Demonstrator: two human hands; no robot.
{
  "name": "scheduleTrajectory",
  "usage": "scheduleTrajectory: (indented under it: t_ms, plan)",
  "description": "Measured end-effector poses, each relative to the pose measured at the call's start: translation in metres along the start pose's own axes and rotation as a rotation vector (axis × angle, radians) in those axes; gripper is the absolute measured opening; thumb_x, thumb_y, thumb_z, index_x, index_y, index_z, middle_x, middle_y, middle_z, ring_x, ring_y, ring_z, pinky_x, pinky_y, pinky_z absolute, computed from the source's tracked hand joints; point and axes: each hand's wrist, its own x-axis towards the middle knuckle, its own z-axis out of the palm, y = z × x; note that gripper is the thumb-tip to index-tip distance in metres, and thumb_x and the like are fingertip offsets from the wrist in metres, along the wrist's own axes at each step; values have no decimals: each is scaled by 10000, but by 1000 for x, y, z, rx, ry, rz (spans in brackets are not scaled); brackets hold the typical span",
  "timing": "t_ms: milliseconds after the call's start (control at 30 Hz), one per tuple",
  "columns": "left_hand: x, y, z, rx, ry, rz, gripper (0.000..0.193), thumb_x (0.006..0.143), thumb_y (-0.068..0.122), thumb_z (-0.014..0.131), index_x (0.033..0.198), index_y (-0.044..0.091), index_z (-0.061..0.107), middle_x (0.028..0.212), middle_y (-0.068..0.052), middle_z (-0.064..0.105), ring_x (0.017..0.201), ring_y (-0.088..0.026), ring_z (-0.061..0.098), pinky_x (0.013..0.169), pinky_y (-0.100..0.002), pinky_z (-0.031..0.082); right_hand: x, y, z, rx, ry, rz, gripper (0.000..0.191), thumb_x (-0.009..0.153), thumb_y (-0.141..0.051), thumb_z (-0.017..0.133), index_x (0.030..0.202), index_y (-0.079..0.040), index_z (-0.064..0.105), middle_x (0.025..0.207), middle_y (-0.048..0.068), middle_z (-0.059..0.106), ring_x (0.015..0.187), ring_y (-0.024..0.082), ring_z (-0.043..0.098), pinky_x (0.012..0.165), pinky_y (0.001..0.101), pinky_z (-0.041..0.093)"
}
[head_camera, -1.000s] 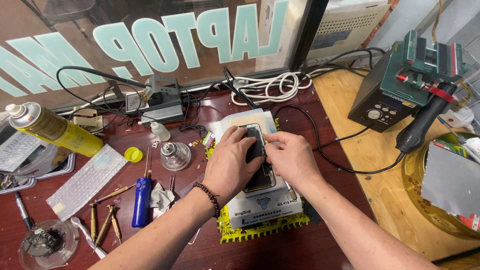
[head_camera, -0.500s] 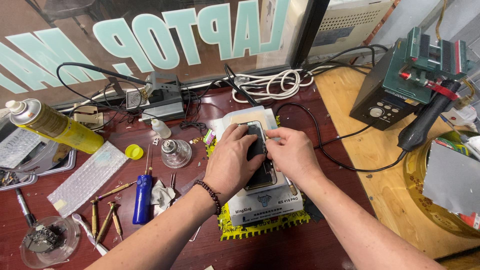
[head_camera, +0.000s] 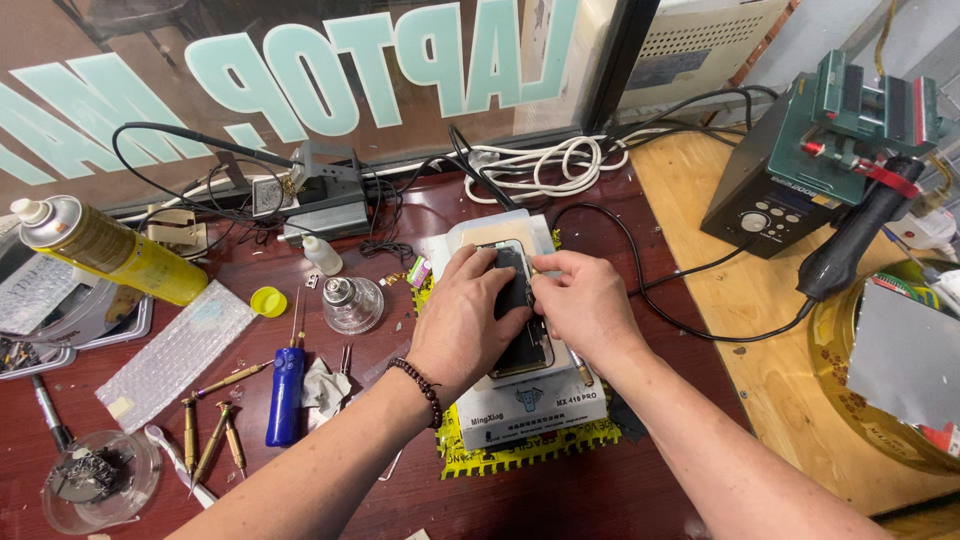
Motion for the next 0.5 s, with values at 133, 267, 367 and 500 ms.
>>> scheduleTrajectory:
  t_ms: [133,267,367,500]
  plan:
    - [-1,-1,1,6,13,21,426,720,218,830,1062,-16,734,1202,-188,638,1218,-360,540,1011,-437,473,1,0,0,-16,8,-13,370,877,-109,652,1236,-49,723,683,53,710,479,89,576,419,271,466]
    - [-1,-1,2,1,3,8,426,723,220,830,1065,-14,733,1208,-185,638,1219,-356,542,1016,-433,474,1,1,1,11,9,-15,367,875,-108,653,1228,-43,725,686,55,709,488,83,579,418,271,470]
    - [-1,-2,3,11,21,26,435,717,220,835,1066,-19,732,1215,-195,634,1223,-365,536,1017,-439,468,2,2,1,3,16,-22,367,872,-112,656,1226,-43,727,686,52,712,504,80,591,423,272,482]
    - [-1,-3,3,12,25,30,442,714,217,836,1071,-21,731,1222,-200,633,1228,-368,535,1024,-440,465,2,2,2,15,18,-24,369,871,-113,655,1227,-44,721,697,46,716,533,76,607,431,270,496]
